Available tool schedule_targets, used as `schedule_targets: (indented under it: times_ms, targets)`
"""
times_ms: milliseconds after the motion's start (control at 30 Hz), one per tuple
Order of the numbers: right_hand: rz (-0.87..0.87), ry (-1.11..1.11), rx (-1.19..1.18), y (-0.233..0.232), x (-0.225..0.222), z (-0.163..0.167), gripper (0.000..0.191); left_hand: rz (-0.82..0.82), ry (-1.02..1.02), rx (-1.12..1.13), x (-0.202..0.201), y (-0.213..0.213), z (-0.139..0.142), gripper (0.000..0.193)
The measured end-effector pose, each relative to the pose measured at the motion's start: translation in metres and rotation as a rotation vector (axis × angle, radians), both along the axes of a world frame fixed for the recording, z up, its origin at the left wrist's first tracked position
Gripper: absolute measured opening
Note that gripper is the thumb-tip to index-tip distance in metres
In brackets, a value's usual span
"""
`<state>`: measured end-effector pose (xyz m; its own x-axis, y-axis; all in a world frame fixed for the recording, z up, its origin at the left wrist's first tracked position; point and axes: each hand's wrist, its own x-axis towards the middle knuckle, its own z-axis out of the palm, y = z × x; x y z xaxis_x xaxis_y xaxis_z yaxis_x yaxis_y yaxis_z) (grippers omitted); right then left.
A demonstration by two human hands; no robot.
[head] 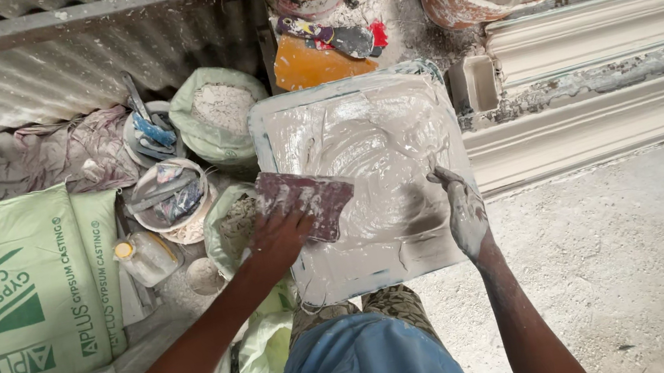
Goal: The person pours a white viscous compound from a bucket onto a square tray and then uses a trowel to spread and smooth the material across the tray surface. The person repeatedly scrapes the trowel against the tray edges to level the compound.
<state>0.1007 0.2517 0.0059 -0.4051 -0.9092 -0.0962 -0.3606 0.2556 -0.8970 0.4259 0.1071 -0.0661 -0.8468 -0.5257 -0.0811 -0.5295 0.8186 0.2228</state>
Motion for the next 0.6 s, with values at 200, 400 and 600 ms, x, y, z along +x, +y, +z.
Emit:
schedule_targets:
  times_ms: [200,400,600]
  targets:
    - [0.026,-0.020,0.005,-0.001,0.004,0.001,0.054,-0.037,-0.087,0.021,0.025,0.030,-0.044,0.038]
    - [0.024,-0.044,-0.001,-0.002,0.003,0.003,0.053,-0.104,-0.112,-0.038,0.100,0.040,-0.023,0.047]
    - [0.039,-0.050,-0.038,-0.002,0.007,0.007,0.052,0.097,-0.385,0.099,0.024,-0.043,0.015,0.057]
